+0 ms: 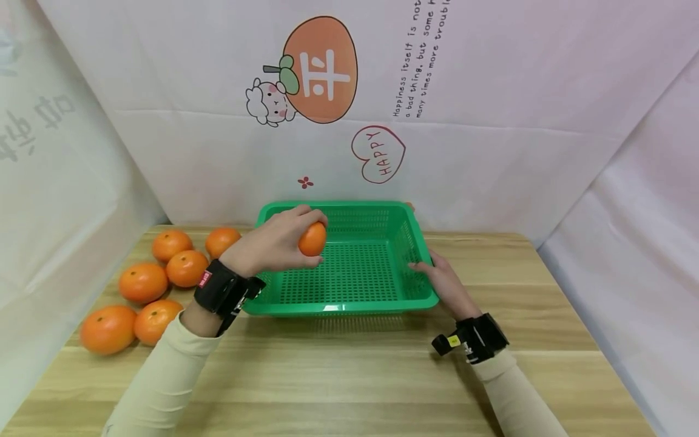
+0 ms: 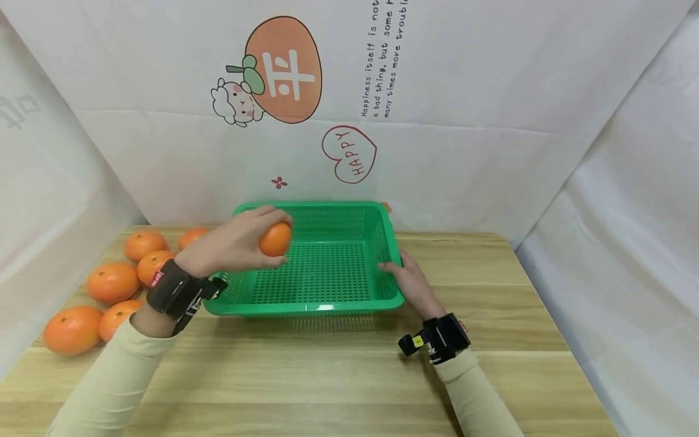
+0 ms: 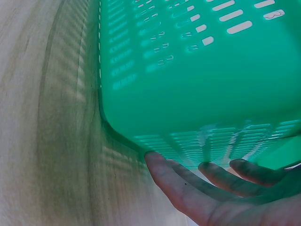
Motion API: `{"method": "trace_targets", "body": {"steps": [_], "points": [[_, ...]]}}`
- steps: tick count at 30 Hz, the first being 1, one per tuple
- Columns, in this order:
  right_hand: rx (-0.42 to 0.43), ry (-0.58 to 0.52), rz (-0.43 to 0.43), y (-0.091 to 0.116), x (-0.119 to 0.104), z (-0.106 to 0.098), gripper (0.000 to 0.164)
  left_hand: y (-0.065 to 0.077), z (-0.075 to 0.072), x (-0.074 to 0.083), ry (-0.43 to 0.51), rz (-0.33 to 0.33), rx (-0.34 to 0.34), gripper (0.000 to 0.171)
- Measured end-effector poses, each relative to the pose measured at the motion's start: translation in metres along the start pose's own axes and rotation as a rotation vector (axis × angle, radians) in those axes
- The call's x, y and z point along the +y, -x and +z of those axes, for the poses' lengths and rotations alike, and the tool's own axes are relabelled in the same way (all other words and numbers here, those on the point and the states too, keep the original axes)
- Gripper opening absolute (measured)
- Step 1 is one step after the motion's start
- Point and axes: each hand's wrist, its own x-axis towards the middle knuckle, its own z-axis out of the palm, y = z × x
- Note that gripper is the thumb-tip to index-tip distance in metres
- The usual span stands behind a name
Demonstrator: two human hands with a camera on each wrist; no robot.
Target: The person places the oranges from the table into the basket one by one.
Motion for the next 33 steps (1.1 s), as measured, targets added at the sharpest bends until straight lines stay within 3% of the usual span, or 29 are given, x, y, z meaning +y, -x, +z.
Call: {"method": "trace_targets", "body": {"steps": [9, 33], "points": [[-0.007, -0.012, -0.005, 0.001, 0.002, 0.001, 0.068, -0.023, 0.012, -0.003, 0.020, 0.049, -0.024, 0.052], [-0.002, -0.014, -0.019, -0.001, 0.001, -0.002, 0.067, -0.085, 0.036, -0.012, 0.056, 0.052, -0.071, 0.058]]}}
